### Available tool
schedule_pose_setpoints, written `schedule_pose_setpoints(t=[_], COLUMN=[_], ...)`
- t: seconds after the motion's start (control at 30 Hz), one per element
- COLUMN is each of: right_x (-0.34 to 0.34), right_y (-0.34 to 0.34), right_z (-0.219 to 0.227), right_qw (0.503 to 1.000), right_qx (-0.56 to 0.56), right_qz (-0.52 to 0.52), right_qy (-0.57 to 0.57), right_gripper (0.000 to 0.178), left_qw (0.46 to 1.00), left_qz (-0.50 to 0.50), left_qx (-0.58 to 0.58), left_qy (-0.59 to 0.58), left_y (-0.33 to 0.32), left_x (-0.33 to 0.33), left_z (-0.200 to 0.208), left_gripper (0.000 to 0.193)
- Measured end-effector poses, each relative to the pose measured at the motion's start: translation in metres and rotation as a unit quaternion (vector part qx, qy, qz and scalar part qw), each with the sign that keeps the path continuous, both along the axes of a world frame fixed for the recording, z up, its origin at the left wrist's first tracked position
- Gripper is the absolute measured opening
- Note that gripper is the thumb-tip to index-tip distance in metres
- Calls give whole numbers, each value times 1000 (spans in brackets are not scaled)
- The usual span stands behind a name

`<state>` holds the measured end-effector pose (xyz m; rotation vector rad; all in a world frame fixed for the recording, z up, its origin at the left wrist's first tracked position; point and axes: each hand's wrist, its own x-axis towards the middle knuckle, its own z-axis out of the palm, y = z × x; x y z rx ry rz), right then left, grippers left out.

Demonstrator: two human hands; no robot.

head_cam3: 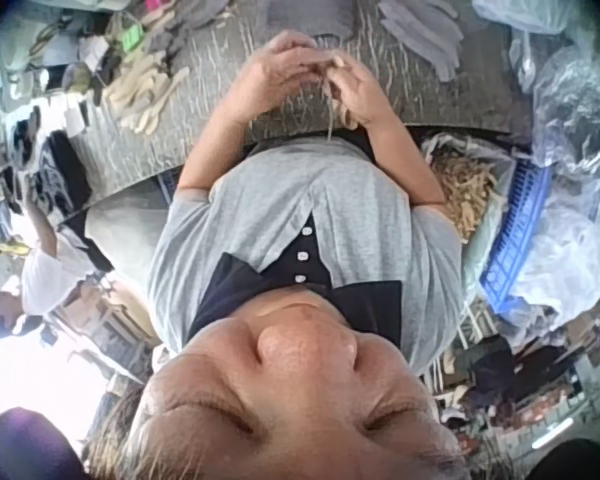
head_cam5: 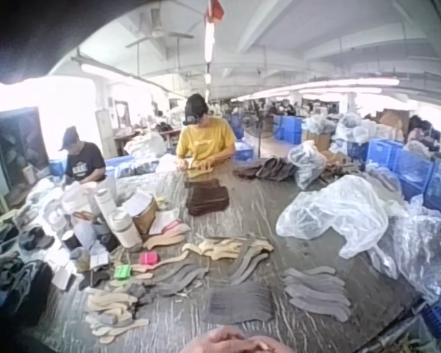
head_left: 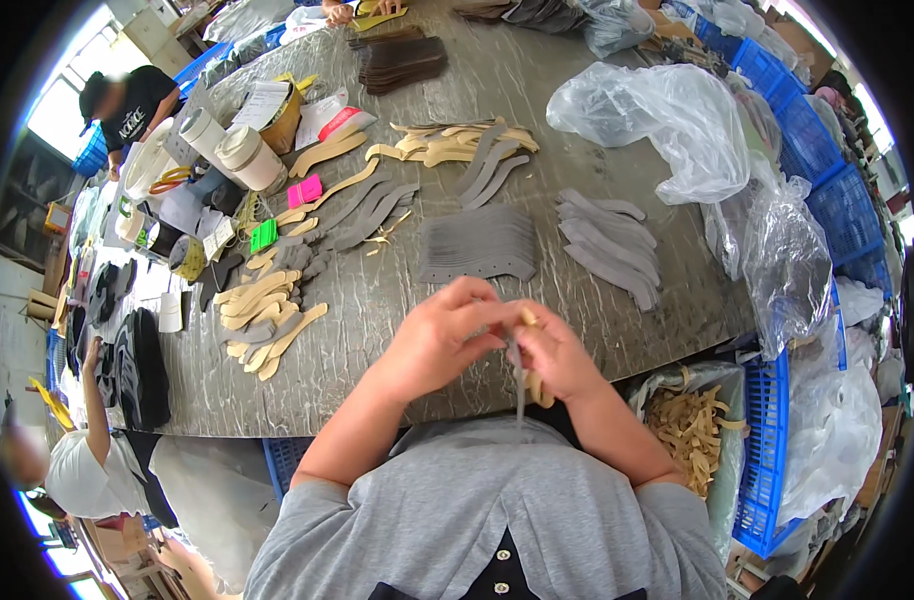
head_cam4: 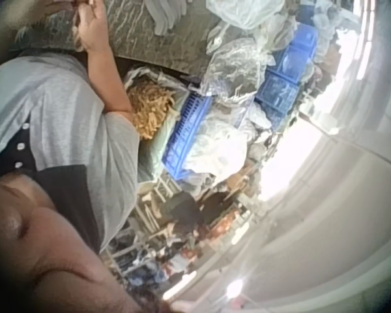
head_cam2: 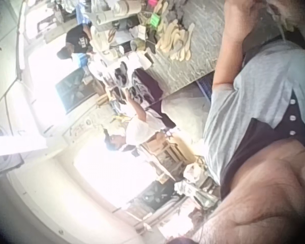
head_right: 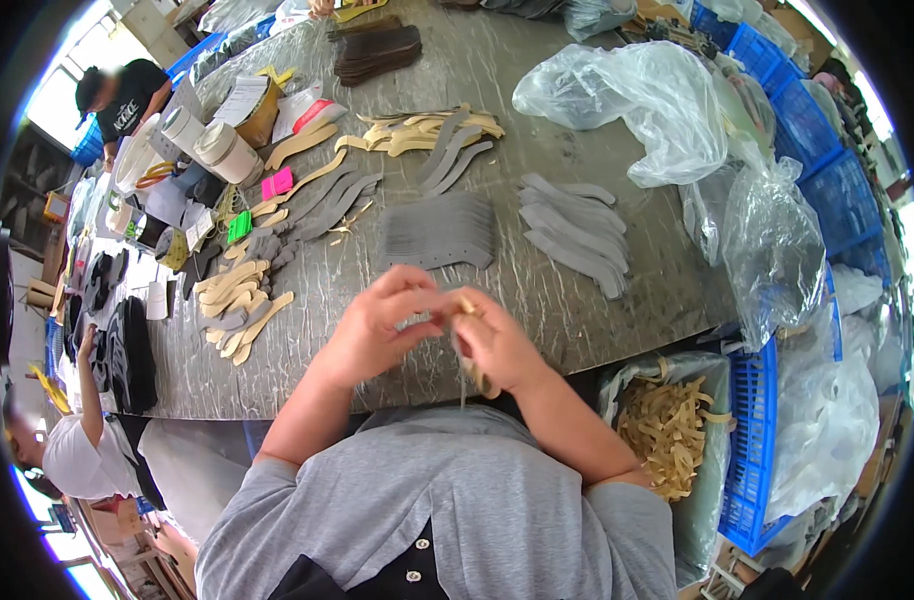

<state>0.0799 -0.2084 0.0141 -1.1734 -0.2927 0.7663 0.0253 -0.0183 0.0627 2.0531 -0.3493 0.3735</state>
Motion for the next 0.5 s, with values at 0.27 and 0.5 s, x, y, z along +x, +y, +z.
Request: schedule_pose_setpoints(t=[0.27, 0.5], right_x=[57, 28], right_y=[-60, -57], right_z=[-13, 0], right_qw=[918, 970], right_qx=[231, -88], right_qz=[-293, -224], right_qy=[135, 20], right_gripper=[11, 27], left_qw=[966, 922], left_qz=[160, 228], left_qx=[-140, -116], left_qy=[150, 290], left_y=[41, 57], left_x=[-17, -8], left_z=[-37, -49], left_gripper=[6, 7])
